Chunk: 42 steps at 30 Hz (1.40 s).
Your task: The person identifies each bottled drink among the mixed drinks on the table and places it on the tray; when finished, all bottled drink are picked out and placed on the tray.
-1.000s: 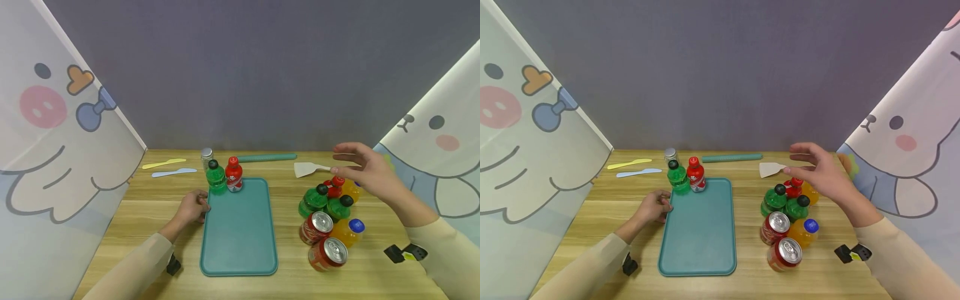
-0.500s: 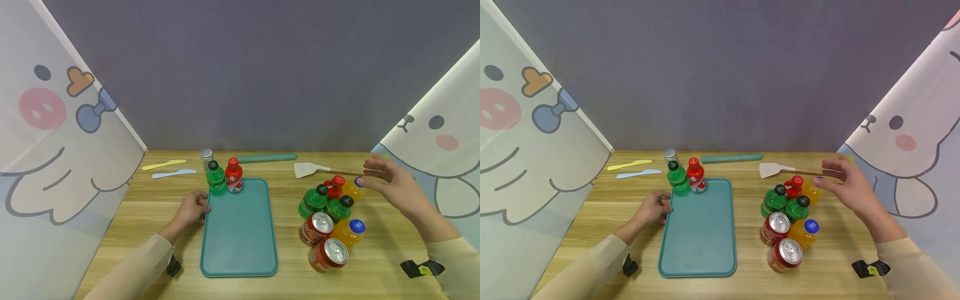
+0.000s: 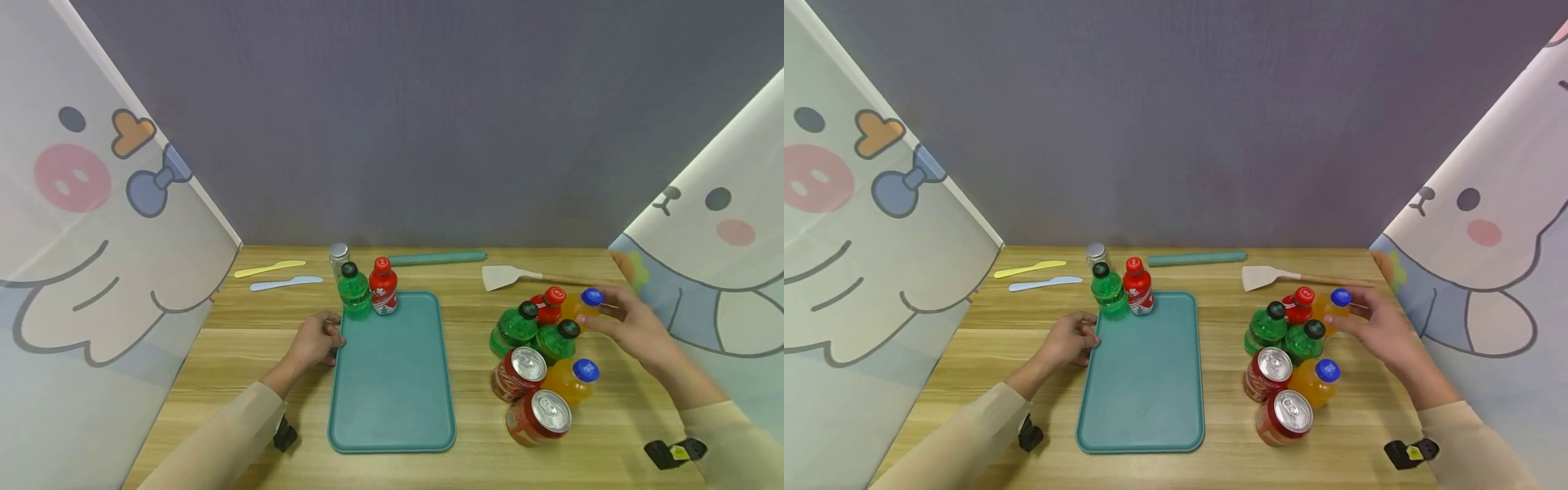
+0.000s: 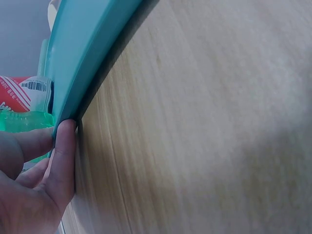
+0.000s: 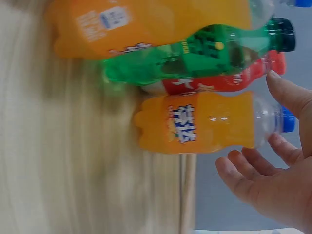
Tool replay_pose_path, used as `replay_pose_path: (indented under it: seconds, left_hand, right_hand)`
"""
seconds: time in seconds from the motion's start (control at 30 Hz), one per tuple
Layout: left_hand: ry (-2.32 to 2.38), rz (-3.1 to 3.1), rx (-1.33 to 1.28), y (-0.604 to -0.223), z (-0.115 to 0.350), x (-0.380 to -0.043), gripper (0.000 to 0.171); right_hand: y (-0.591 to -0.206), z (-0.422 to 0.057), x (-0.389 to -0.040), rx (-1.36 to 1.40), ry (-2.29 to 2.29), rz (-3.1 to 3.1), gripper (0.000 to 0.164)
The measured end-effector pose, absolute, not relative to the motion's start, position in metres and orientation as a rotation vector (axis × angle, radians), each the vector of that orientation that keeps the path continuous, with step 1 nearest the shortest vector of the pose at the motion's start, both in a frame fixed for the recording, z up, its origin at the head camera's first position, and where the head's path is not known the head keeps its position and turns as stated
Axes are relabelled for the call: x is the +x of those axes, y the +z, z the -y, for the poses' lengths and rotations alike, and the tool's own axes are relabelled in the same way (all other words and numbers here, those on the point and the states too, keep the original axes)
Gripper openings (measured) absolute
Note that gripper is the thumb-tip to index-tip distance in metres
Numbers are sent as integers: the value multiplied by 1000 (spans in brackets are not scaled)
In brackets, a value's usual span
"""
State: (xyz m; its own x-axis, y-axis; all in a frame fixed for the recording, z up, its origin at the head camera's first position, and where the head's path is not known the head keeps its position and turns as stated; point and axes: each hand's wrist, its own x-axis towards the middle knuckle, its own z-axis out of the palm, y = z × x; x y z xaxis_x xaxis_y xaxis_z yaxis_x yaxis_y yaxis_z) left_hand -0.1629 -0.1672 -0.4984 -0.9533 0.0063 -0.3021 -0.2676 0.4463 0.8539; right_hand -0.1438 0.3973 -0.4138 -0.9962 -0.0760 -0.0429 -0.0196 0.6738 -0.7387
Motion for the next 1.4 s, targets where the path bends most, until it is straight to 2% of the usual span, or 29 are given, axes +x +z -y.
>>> replay_pose_path:
  seconds: [0.17,0.4,0.73,1.0,1.4]
  left_hand:
    - [1510,-2436,-227,-499,168,-164,45]
    - [1506,-2433,-225,-499,168,-164,45]
    - [1517,-2430,-217,-499,169,-163,44]
    - [1524,-2438,-219,-499,168,-164,44]
    - [1509,-2450,-233,-497,166,-162,43]
  right_hand:
    - [-423,-397,-146,-137,-1281,-2804,65]
    - [-431,-396,-147,-111,-1322,-2769,70]
    - [-442,-398,-148,-199,-1432,-2812,51]
    - [-443,-400,-151,-136,-1271,-2908,60]
    - [-436,-403,-152,-120,-1296,-2904,61]
